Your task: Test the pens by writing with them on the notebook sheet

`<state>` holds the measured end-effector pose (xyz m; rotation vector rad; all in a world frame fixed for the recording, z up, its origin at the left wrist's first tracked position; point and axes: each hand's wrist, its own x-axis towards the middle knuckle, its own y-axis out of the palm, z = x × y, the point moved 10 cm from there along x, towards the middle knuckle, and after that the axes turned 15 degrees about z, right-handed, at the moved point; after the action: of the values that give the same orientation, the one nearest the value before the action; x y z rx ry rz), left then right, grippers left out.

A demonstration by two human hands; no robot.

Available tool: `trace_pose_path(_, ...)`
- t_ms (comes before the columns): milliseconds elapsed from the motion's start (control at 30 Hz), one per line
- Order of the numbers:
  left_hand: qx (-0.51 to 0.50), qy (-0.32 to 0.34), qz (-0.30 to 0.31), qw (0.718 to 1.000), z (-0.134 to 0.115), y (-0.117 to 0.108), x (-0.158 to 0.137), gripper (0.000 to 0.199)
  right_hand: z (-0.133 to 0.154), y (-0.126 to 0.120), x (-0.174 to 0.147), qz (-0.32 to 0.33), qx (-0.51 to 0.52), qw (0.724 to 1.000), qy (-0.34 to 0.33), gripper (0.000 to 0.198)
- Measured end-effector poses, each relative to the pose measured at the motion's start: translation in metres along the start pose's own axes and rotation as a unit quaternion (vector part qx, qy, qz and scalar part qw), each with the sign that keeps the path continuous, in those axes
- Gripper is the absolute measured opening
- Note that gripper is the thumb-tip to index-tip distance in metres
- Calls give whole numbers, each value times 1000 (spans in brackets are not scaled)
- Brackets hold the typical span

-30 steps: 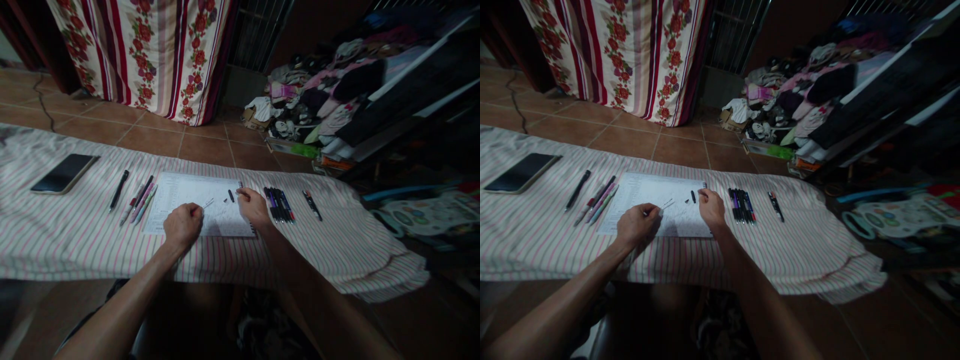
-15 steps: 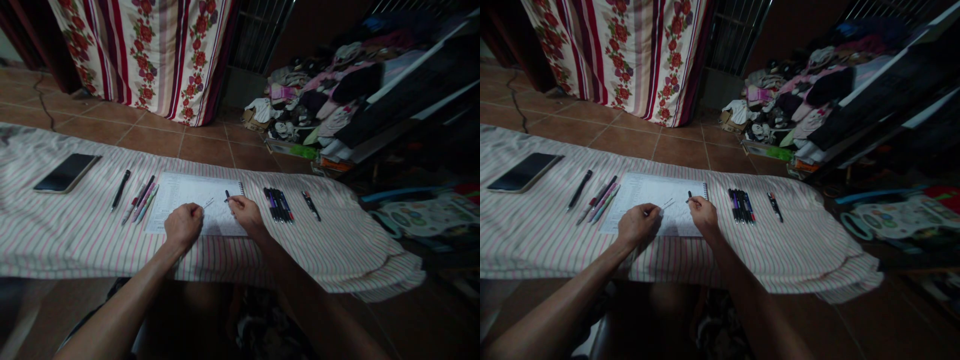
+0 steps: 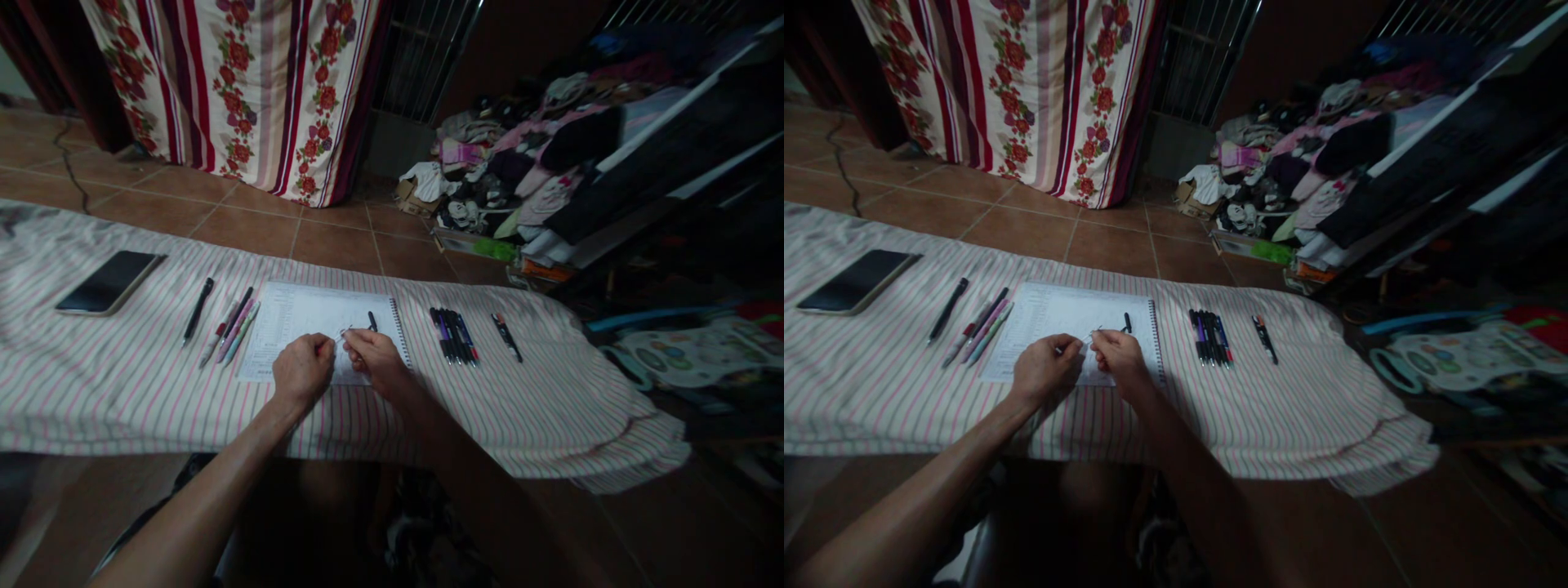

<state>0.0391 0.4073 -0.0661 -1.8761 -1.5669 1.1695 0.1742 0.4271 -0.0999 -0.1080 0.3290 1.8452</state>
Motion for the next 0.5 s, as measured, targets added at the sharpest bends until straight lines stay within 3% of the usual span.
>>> trace_pose_path(333,-18,23,19,999,-1,4,2,31,-7,3,5,-33,103,994,32,12)
trace_pose_path(500,-24,49,19,998,-2,4,3,30,-3,0,7,-41,127,991,18,7)
